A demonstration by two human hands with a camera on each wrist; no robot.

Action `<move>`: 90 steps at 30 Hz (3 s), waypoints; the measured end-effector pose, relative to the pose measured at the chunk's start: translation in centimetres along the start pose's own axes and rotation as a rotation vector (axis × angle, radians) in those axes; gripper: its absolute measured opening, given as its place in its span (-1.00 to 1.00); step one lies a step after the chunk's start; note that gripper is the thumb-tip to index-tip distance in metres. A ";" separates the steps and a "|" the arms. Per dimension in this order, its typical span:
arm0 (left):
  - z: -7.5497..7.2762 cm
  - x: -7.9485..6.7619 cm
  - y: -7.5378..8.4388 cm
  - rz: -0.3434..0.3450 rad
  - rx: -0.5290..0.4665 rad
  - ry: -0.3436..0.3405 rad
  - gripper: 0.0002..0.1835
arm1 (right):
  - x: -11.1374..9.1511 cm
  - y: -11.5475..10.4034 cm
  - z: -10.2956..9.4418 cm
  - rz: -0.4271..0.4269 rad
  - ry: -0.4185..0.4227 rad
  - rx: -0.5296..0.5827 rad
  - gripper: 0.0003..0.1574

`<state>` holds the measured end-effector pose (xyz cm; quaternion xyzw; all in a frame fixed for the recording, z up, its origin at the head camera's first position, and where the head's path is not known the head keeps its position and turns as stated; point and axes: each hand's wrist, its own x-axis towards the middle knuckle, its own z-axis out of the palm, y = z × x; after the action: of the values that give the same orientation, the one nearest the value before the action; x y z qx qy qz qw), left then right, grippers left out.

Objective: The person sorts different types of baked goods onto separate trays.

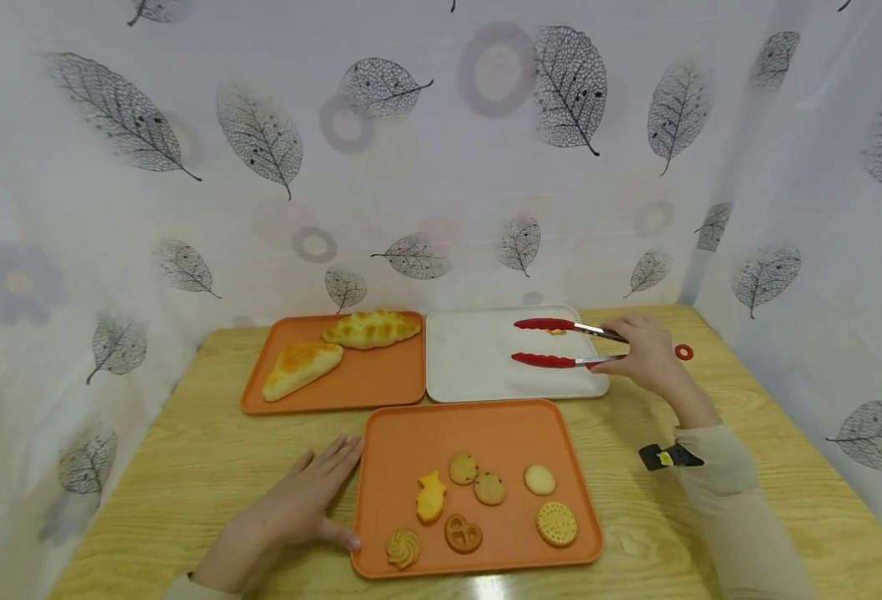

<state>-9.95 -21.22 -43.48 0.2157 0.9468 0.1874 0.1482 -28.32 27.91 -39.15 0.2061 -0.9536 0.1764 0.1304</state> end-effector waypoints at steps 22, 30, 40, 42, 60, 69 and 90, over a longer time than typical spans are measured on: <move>0.2 0.2 -0.2 -0.012 -0.009 -0.015 0.41 | -6.7 -1.2 0.1 -0.324 0.018 0.062 -0.17; -0.1 0.2 0.0 -0.011 -0.023 -0.023 0.40 | -8.3 -1.1 -0.8 -0.298 -0.119 0.059 -0.17; -0.1 0.2 -0.1 -0.008 -0.026 -0.028 0.40 | -8.8 -0.9 -0.7 -0.402 -0.133 0.020 -0.25; 0.0 0.2 -0.1 -0.006 -0.026 -0.030 0.39 | -8.9 -1.0 -0.7 -0.402 -0.148 0.018 -0.25; 0.2 -0.1 0.2 0.005 -0.016 0.001 0.40 | -8.7 -1.1 -1.0 -0.408 -0.099 -0.017 -0.29; 0.5 -0.2 0.6 0.004 -0.023 0.000 0.40 | -8.7 -0.8 -1.8 -0.392 0.049 -0.049 -0.23; 0.6 -0.1 0.2 -0.022 -0.030 -0.005 0.40 | -8.5 -1.0 -2.0 -0.033 0.237 -0.125 -0.23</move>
<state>-9.56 -20.88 -43.92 0.2037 0.9458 0.1994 0.1558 -20.05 30.83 -39.82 0.1908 -0.9373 0.1374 0.2575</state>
